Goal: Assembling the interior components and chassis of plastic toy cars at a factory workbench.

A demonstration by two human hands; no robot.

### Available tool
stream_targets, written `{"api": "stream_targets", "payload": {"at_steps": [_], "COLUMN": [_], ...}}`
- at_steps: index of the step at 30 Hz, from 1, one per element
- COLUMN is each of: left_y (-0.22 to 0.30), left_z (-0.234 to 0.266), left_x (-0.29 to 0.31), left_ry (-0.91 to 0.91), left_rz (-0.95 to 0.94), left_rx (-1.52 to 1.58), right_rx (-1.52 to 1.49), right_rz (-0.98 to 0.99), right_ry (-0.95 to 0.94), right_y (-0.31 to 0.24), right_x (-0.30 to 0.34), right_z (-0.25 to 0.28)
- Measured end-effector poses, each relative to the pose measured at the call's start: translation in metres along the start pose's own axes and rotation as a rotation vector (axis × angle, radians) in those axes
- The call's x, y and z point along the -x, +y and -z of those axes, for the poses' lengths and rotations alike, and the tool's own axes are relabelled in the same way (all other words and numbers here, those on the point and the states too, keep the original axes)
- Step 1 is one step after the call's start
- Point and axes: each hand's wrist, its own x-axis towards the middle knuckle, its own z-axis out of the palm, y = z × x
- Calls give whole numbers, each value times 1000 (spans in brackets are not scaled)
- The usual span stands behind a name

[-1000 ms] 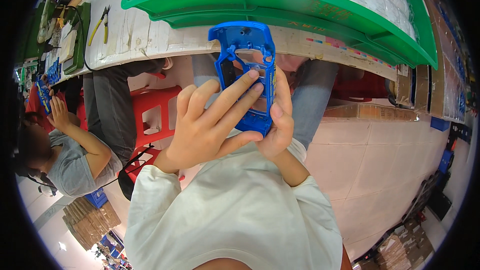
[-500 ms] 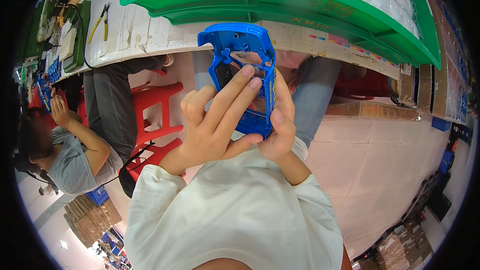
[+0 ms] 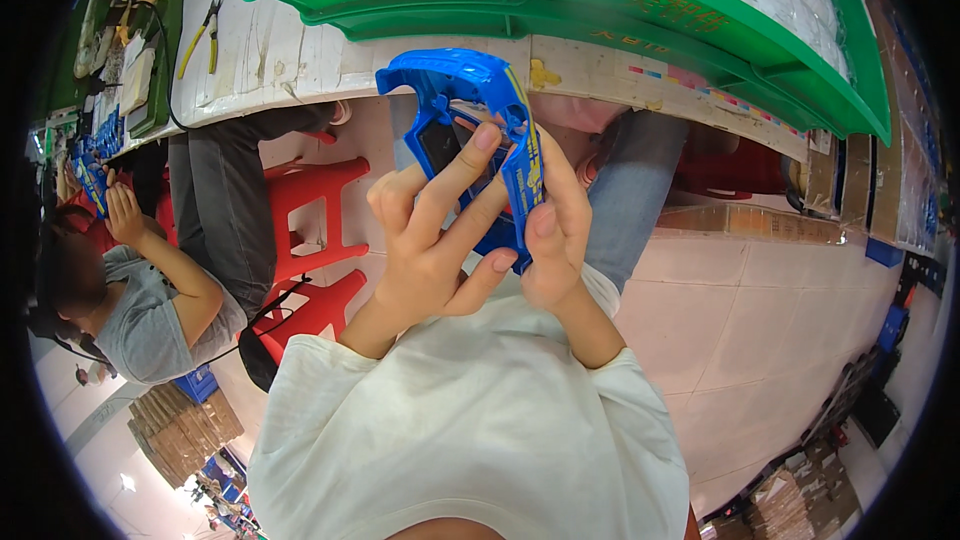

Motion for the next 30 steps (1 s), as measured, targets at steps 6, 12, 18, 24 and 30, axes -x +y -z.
{"api": "stream_targets", "payload": {"at_steps": [6,12,18,24,30], "left_y": [-5,-19,-23,-30,-35], "left_z": [-4,12,21,34,19], "left_x": [3,7,31,20,25], "left_ry": [20,26,-42,-17,399], "left_rz": [6,-9,176,243,608], "left_rx": [49,-1,-39,-174,175], "right_rx": [137,57,-95,-452,-581], "right_rz": [42,37,-117,-465,-552], "right_ry": [-24,-121,-210,-235,-291], "right_y": [3,10,33,52,64], "right_x": [-2,-12,-6,-17,-2], "right_z": [3,-13,-25,-31,-30]}}
